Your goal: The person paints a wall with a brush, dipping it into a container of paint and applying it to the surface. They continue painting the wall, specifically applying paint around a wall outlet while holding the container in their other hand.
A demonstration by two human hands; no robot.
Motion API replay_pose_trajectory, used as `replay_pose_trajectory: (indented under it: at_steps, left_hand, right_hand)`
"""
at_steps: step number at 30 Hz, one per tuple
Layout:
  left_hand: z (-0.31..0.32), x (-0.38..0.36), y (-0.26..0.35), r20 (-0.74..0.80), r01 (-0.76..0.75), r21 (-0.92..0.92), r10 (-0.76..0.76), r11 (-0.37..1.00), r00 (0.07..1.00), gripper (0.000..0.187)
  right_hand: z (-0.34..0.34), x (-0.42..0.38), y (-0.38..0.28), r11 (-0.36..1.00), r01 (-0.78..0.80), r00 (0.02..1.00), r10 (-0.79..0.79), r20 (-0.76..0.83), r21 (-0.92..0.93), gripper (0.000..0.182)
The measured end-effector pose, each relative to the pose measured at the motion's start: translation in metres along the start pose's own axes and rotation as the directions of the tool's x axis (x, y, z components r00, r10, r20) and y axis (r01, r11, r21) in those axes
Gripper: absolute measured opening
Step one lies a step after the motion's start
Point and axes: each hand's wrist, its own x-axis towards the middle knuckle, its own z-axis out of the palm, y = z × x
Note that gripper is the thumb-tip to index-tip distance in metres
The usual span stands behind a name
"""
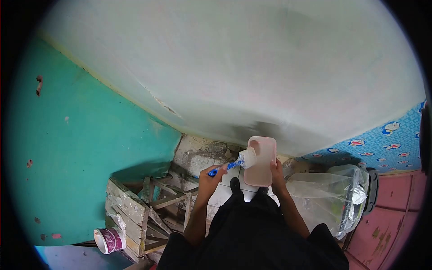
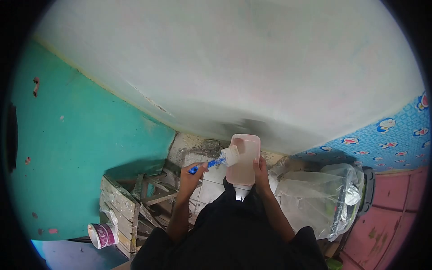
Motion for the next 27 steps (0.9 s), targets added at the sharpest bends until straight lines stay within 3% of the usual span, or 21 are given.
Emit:
replay_pose_trajectory:
  at_steps: [7, 8, 11, 14, 19, 22, 26, 27]
  left_hand:
    - [0.006, -0.017, -0.034, 0.347, 0.104, 0.142, -0.148, 0.984, 0.926, 0.021]
    - [0.009, -0.018, -0.044, 0.343, 0.089, 0.071, -0.108, 0.993, 0.933, 0.021]
    - [0.029, -0.018, -0.065, 0.303, 0.057, -0.106, -0.022, 0.993, 0.953, 0.022]
    - [0.038, -0.009, -0.067, 0.209, 0.083, -0.071, -0.066, 0.994, 0.976, 0.022]
    - [0.041, 0.036, -0.121, 0.070, 0.161, -0.219, -0.149, 0.962, 0.986, 0.021]
    - [0.042, 0.082, -0.156, 0.031, 0.069, -0.094, -0.066, 0.993, 0.997, 0.021]
    - [0.058, 0.150, -0.183, -0.098, -0.111, -0.267, 0.088, 0.957, 0.991, 0.022]
    - [0.063, 0.167, -0.188, -0.133, -0.138, -0.233, 0.109, 0.963, 0.985, 0.023]
  right_hand:
    - [-0.024, 0.012, 0.003, 0.998, 0.011, 0.999, -0.012, -0.031, -0.057, 0.060]
    - [-0.028, 0.016, 0.006, 0.997, 0.006, 0.999, -0.009, -0.041, -0.077, 0.060]
    - [-0.036, 0.026, 0.014, 0.995, -0.003, 0.998, -0.004, -0.070, -0.095, 0.060]
    - [-0.041, 0.039, 0.029, 0.999, 0.006, 0.997, -0.009, -0.081, -0.032, 0.059]
    - [-0.043, 0.049, 0.032, 0.998, 0.064, 0.990, -0.063, -0.124, 0.007, 0.056]
    - [-0.037, 0.046, 0.029, 0.996, 0.083, 0.988, -0.077, -0.130, 0.045, 0.055]
    - [-0.034, 0.036, 0.040, 0.998, 0.054, 0.985, -0.049, -0.165, 0.032, 0.055]
    - [-0.038, 0.035, 0.049, 0.999, 0.049, 0.984, -0.044, -0.172, 0.023, 0.055]
